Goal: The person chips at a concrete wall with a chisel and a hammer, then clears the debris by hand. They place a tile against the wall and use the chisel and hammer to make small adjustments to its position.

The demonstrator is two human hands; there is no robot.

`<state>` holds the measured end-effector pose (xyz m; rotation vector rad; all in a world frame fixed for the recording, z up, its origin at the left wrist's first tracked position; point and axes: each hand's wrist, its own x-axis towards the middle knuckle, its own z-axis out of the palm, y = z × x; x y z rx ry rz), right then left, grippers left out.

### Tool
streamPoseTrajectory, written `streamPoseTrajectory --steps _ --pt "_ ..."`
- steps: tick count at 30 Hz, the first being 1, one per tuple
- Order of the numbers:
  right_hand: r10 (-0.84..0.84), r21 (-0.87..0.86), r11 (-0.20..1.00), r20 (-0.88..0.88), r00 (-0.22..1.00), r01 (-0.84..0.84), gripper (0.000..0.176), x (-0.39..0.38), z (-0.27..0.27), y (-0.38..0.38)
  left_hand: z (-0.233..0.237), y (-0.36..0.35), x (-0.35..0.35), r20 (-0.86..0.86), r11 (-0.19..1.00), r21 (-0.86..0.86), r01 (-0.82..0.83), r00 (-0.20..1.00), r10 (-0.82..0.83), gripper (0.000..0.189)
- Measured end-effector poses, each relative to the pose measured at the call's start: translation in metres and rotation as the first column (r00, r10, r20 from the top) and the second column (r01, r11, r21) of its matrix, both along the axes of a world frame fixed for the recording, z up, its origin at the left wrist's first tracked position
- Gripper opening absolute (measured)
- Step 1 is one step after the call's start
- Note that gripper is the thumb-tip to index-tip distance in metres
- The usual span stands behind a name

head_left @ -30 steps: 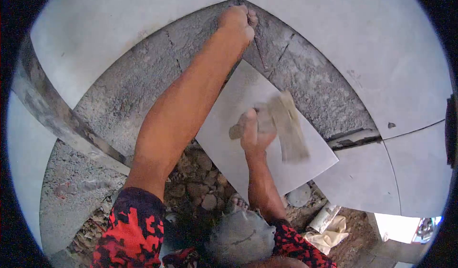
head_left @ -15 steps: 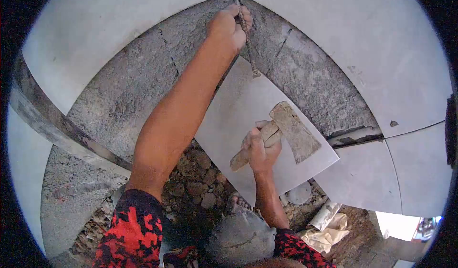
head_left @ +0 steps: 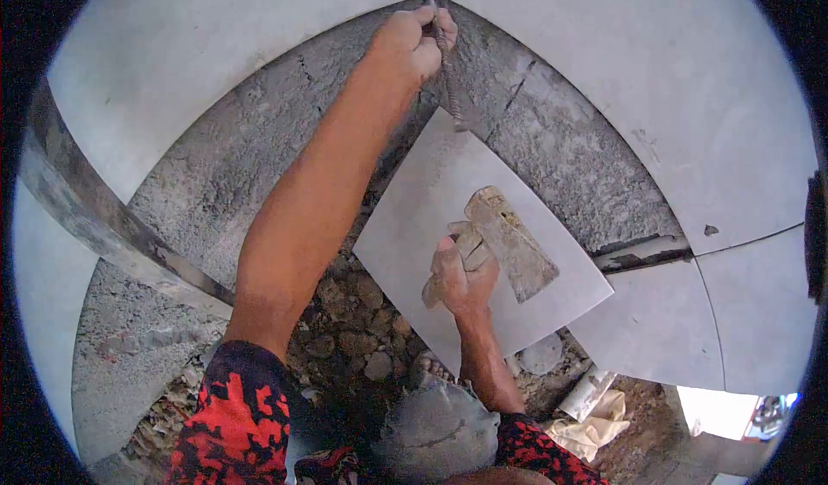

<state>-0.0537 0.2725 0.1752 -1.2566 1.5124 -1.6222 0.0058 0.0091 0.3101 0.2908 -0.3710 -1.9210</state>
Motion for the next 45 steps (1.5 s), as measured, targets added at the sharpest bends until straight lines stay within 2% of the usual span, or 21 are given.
streamPoseTrajectory --steps 2,5,7,11,13,16,17,18,20,22,24,26,28,30,32,36,38,39,40,41,45 --pt "-0.006 0.010 1.000 0.040 0.999 0.006 0.024 0.002 0.007 -0.002 0.005 0.001 0.002 -0.048 0.999 0.049 0.013 0.999 -0.011 0.017" --pt "-0.071 -0.066 0.996 -0.143 0.987 0.062 0.020 0.005 0.035 -0.012 0.013 0.001 0.006 -0.131 0.992 0.124 0.036 0.991 -0.020 0.016" --pt "-0.226 -0.280 0.960 -0.713 0.664 0.026 0.017 0.006 0.073 -0.017 0.015 0.001 0.006 -0.167 0.988 0.148 0.041 0.986 -0.016 0.016" --pt "-0.050 -0.232 0.966 -0.590 0.806 -0.111 0.033 -0.001 0.090 -0.038 0.014 -0.015 0.007 -0.041 0.991 0.134 0.023 0.999 -0.018 0.010" --pt "-0.083 -0.013 0.996 -0.588 0.804 0.093 0.022 0.000 0.091 -0.062 0.007 -0.017 0.006 -0.072 0.987 0.143 0.075 0.995 -0.065 0.008" --pt "-0.168 -0.291 0.955 -0.374 0.912 0.056 0.019 0.013 0.096 -0.047 0.006 -0.017 0.007 -0.058 0.996 0.069 0.058 0.997 -0.054 0.008" --pt "-0.277 -0.407 0.913 -0.597 0.753 0.013 0.021 0.010 0.102 -0.038 0.003 -0.016 0.006 -0.081 0.995 0.070 0.073 0.994 -0.067 0.009" --pt "-0.280 -0.417 0.909 -0.598 0.751 0.007 0.021 0.004 0.095 -0.046 0.005 -0.020 0.006 -0.106 0.995 0.057 0.081 0.992 -0.075 0.010" --pt "-0.120 -0.108 0.992 -0.683 0.720 0.063 0.031 -0.006 0.071 -0.059 0.004 -0.012 0.010 -0.186 0.981 0.140 0.133 0.977 -0.106 0.011" --pt "-0.042 -0.058 0.998 -0.549 0.835 0.012 0.028 -0.002 0.094 -0.060 0.009 -0.011 0.009 -0.270 0.965 0.179 0.194 0.952 -0.141 0.013" --pt "-0.247 -0.415 0.910 -0.507 0.826 0.017 0.014 0.007 0.098 -0.049 0.013 -0.010 0.008 -0.207 0.985 0.098 0.140 0.971 -0.118 0.014" --pt "-0.242 -0.437 0.899 -0.534 0.810 -0.019 0.020 0.004 0.097 -0.045 0.017 -0.009 0.006 -0.227 0.974 0.189 0.124 0.971 -0.080 0.012" --pt "-0.131 -0.053 0.990 -0.658 0.742 0.128 0.026 -0.003 0.087 -0.059 0.015 -0.010 0.004 -0.210 0.974 0.178 0.138 0.973 -0.100 0.010" --pt "-0.111 -0.085 0.994 -0.657 0.746 0.073 0.023 -0.005 0.097 -0.058 0.017 -0.009 0.002 -0.181 0.979 0.156 0.135 0.978 -0.106 0.008" --pt "-0.242 -0.356 0.933 -0.534 0.810 0.044 0.016 0.000 0.098 -0.048 0.013 -0.008 0.003 -0.141 0.985 0.135 0.109 0.986 -0.090 0.007" --pt "-0.101 -0.062 0.995 -0.598 0.795 0.079 0.020 -0.012 0.094 -0.047 0.003 -0.012 -0.004 -0.051 0.995 0.078 0.056 0.997 -0.052 0.005" --pt "-0.238 -0.391 0.916 -0.703 0.670 -0.085 0.021 -0.013 0.087 -0.038 -0.002 -0.010 -0.004 -0.015 1.000 0.027 0.009 1.000 -0.009 0.005" --pt "-0.224 -0.374 0.923 -0.707 0.670 -0.086 0.021 -0.010 0.087 -0.022 -0.008 0.004 -0.005 0.215 0.991 -0.103 -0.082 0.971 0.103 0.004" --pt "-0.006 -0.116 0.993 -0.359 0.933 -0.038 0.021 -0.006 0.091 -0.003 -0.009 0.021 -0.007 0.418 0.959 -0.253 -0.129 0.879 0.229 0.004" --pt "0.097 0.137 0.984 0.112 0.989 -0.112 0.021 -0.003 0.092 0.011 -0.008 0.036 -0.009 0.394 0.975 -0.158 -0.157 0.895 0.208 0.008" --pt "0.027 0.142 0.988 0.217 0.976 -0.059 0.015 -0.017 0.048 0.044 -0.014 0.071 -0.015 0.442 0.954 -0.269 -0.136 0.862 0.247 0.029"
